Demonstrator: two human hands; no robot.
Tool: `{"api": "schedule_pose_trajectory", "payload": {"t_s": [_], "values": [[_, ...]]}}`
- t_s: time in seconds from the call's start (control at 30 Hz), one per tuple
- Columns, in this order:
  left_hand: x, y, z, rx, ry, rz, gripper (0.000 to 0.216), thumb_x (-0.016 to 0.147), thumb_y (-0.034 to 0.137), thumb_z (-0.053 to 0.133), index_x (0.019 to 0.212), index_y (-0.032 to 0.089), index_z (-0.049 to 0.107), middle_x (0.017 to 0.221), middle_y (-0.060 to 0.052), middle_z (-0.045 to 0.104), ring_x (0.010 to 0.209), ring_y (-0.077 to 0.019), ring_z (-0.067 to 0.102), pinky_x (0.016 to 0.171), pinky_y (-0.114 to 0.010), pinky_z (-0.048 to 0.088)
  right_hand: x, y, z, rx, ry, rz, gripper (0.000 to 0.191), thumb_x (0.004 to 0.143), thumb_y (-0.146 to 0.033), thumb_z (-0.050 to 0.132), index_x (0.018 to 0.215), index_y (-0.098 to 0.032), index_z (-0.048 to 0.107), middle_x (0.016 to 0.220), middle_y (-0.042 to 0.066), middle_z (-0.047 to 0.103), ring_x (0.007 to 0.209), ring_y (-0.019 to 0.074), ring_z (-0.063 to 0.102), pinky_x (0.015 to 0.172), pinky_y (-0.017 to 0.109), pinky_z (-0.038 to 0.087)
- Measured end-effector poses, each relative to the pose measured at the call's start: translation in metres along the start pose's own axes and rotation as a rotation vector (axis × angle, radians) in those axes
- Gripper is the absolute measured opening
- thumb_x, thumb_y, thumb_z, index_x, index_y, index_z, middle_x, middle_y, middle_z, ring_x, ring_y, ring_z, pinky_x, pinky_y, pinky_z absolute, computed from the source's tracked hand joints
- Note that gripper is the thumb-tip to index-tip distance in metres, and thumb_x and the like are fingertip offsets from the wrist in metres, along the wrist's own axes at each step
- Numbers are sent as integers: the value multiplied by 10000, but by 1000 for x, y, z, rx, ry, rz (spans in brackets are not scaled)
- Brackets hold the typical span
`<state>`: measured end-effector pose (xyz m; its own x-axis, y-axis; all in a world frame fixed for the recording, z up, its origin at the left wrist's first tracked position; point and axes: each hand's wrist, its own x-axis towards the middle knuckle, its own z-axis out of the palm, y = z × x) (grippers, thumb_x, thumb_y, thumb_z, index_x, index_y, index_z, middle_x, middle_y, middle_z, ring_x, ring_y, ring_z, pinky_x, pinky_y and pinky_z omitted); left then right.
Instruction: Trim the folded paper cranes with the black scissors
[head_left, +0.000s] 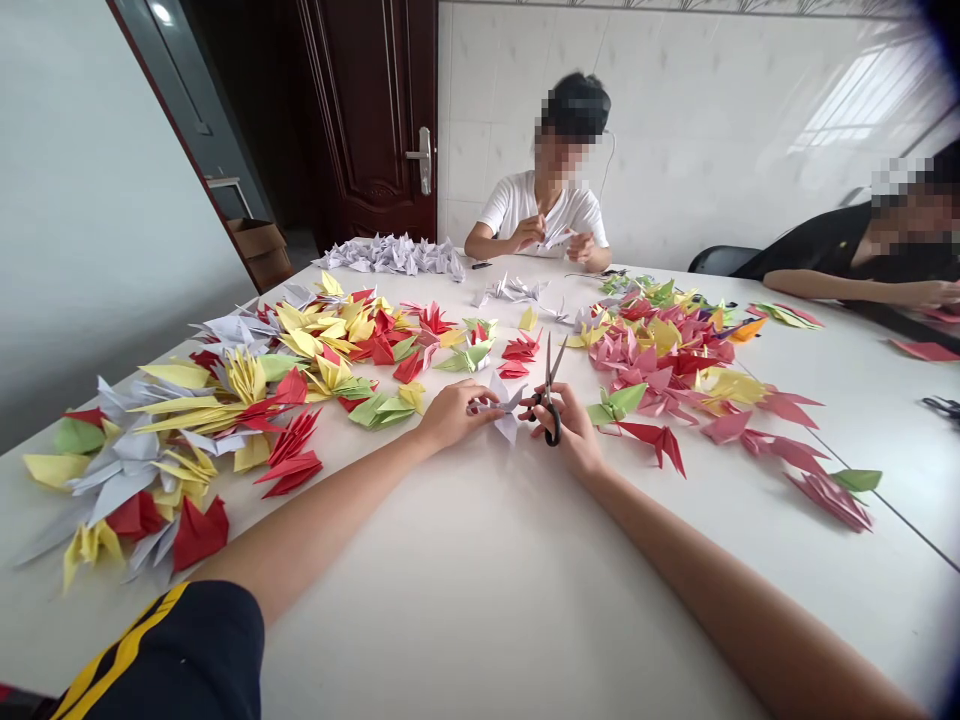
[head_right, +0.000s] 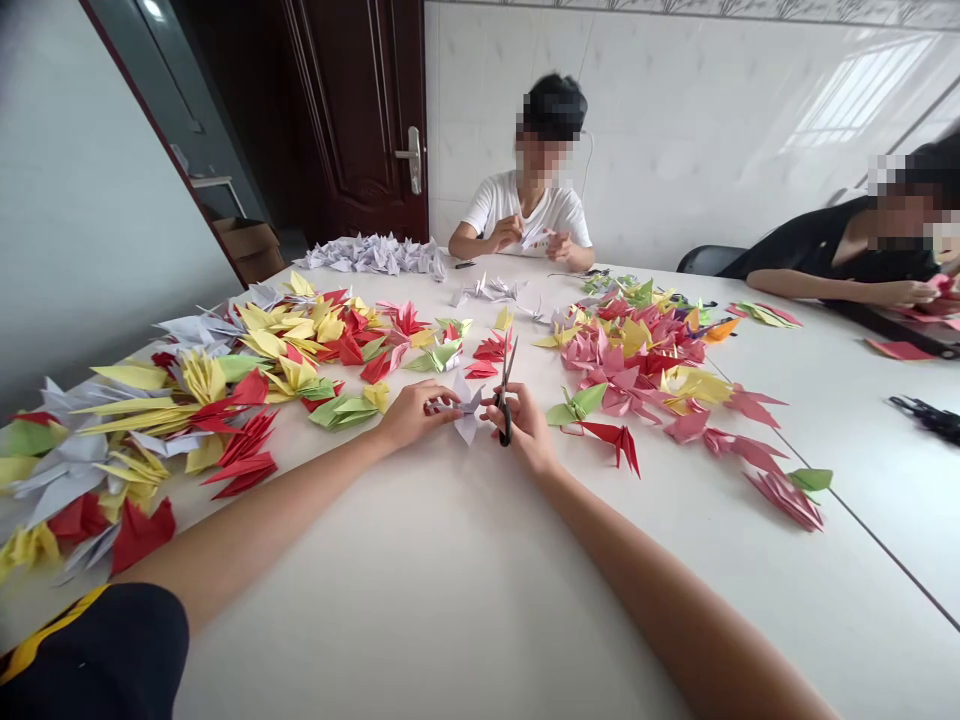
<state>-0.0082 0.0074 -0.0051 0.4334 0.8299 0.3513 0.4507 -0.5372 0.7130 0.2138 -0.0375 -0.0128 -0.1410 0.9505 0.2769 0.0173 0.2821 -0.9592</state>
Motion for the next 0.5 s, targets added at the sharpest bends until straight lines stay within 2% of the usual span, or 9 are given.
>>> {"api": "schedule_pose_trajectory", "payload": {"t_s": [0.27,0.5], "values": [[-2,0,0,10,-10,37,222,875,413,674,929,202,719,935,-27,630,769,-143,641,674,-234,490,-1,1,1,-27,-58,-12,422,844,-510,666,1117,-246,483,1066,87,673,831,188,666,598,279,509],[-5,4,-1,133,-14,122,166,926,339,610,945,206,707,979,-34,660,830,-160,626,693,-243,476,-3,3,1,-183,68,-71,426,794,-476,724,1085,-236,526,917,53,696,716,169,633,602,286,492]]}}
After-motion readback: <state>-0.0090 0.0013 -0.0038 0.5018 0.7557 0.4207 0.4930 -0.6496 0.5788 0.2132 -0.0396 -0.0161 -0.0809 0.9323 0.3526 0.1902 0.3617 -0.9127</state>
